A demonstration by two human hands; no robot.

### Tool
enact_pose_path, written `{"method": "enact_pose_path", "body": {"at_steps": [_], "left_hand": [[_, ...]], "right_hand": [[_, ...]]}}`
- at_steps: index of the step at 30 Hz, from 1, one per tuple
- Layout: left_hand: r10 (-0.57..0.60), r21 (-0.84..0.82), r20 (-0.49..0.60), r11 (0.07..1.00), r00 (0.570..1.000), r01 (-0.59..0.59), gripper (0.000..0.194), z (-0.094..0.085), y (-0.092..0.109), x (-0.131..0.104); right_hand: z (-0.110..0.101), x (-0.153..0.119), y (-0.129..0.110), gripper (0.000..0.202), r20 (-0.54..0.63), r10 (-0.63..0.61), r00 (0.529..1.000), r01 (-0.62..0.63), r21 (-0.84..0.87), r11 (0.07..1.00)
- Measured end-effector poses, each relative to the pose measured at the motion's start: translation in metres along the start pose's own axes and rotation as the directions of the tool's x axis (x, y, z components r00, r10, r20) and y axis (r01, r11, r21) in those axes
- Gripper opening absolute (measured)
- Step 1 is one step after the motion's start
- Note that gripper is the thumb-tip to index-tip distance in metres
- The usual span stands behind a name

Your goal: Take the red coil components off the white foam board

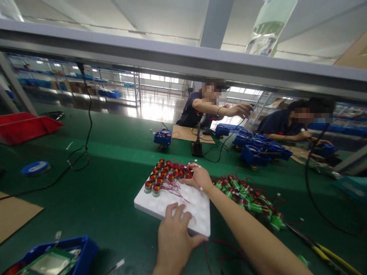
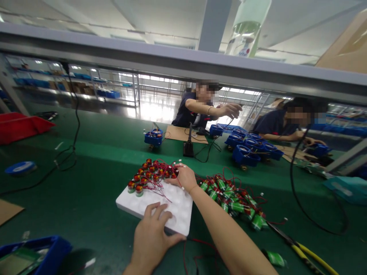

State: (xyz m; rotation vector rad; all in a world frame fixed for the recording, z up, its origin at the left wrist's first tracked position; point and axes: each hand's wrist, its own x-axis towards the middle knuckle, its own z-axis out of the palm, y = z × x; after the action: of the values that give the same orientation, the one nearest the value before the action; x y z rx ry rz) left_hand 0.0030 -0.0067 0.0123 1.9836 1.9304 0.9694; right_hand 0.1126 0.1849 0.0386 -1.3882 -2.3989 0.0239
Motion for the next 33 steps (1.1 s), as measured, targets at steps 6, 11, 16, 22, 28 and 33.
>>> {"method": "enact_pose_path", "body": {"at_steps": [6, 11, 16, 22, 28, 33], "left_hand": [[0.118, 0.046, -0.122, 0.993, 0.985, -0.113, 0.039, 0.002, 0.001, -0.005], [0.097, -0.045, -0.065, 0.994, 0.993, -0.1, 0.032, 0.003, -0.002, 0.001], [0.033, -0.08, -0.038, 0.996, 0.999, -0.036, 0.029, 0.002, -0.002, 0.002], [0.017, -0.109, -0.031, 0.994, 0.999, -0.02, 0.03, 0.0, 0.0, 0.002], [0.013, -0.097, -0.04, 0.995, 0.999, -0.017, 0.028, 0.004, -0.002, 0.001], [0.03, -0.087, -0.072, 0.996, 0.997, -0.036, 0.028, 0.005, -0.002, 0.002]], "right_hand": [[0.009, -0.006, -0.017, 0.057, -0.023, -0.016, 1.0, 0.017, 0.051, 0.999], [0.005, -0.008, -0.02, 0.062, 0.056, -0.145, 0.988, 0.137, 0.129, 0.982], [-0.001, -0.013, -0.012, 0.031, 0.062, -0.212, 0.975, 0.199, 0.169, 0.965], [0.012, 0.001, -0.022, 0.034, -0.006, -0.016, 1.0, 0.016, 0.065, 0.998], [0.009, 0.007, -0.032, 0.037, -0.034, 0.0, 0.999, 0.001, 0.046, 0.999], [-0.021, 0.01, -0.027, 0.035, -0.044, -0.13, 0.991, 0.135, 0.164, 0.977]]}}
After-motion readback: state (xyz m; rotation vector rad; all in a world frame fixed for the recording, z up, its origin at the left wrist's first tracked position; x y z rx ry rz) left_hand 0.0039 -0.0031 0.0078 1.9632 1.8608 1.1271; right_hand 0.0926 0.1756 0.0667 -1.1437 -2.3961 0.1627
